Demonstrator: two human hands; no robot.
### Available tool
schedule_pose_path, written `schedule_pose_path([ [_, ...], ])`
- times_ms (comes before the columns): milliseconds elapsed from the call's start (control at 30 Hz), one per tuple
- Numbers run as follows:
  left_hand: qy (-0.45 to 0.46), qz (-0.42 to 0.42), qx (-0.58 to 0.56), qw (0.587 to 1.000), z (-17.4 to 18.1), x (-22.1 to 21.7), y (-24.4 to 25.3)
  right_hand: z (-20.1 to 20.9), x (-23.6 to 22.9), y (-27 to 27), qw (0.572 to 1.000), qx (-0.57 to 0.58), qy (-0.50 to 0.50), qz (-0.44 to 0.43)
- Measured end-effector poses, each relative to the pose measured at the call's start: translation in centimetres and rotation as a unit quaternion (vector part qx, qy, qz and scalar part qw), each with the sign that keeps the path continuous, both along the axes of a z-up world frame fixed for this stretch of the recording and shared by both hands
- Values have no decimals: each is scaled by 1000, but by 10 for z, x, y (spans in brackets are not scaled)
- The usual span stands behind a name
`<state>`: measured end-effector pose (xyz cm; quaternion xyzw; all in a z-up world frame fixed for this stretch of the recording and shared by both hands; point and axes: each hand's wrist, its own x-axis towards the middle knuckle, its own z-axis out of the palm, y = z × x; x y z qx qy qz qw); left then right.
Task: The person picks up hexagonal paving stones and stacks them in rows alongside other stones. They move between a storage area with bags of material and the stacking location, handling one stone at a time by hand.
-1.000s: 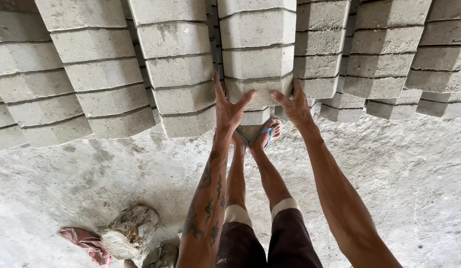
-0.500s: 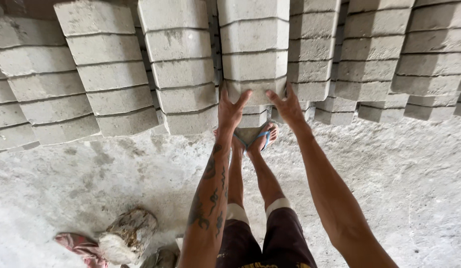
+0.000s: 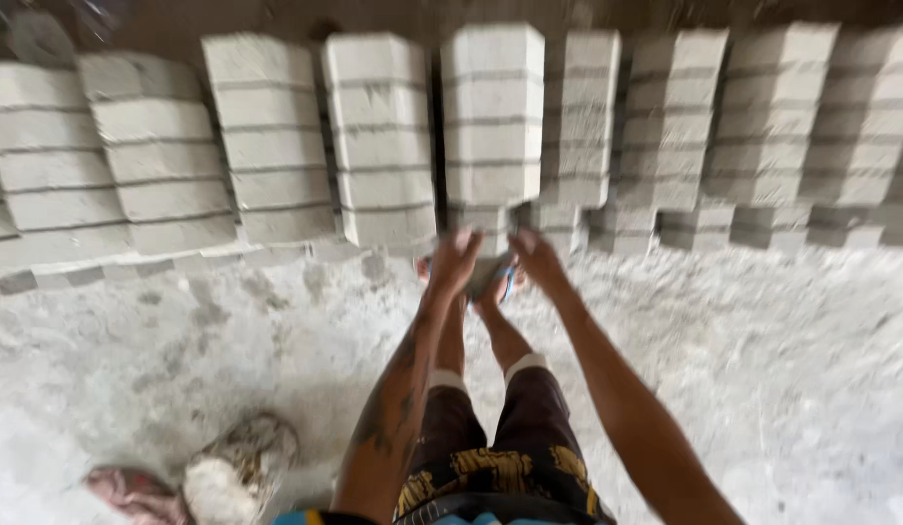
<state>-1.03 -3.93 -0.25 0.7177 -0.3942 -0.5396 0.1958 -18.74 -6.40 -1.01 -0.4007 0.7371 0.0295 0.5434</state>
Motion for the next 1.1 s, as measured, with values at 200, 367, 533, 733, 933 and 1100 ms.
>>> schedule_pose_path([
  [200, -8, -18, 140, 990, 40, 50, 115, -29, -24, 87, 800, -386, -107, 447],
  [367, -52, 65, 173, 982, 124, 87, 167, 186, 51, 70, 986, 111, -123, 16],
  [533, -129, 258, 34, 957, 139, 89, 211, 188, 82, 73, 972, 72, -175, 141],
  [733, -64, 485, -24, 872, 206, 57, 266, 243, 147, 77, 923, 77, -223, 305],
  [933, -1, 623, -75, 779, 244, 70, 312, 262, 202, 109, 896, 120, -237, 355],
  [1100, -33, 723, -73, 686, 193, 122, 343, 280, 266, 157, 851, 152, -229, 448],
])
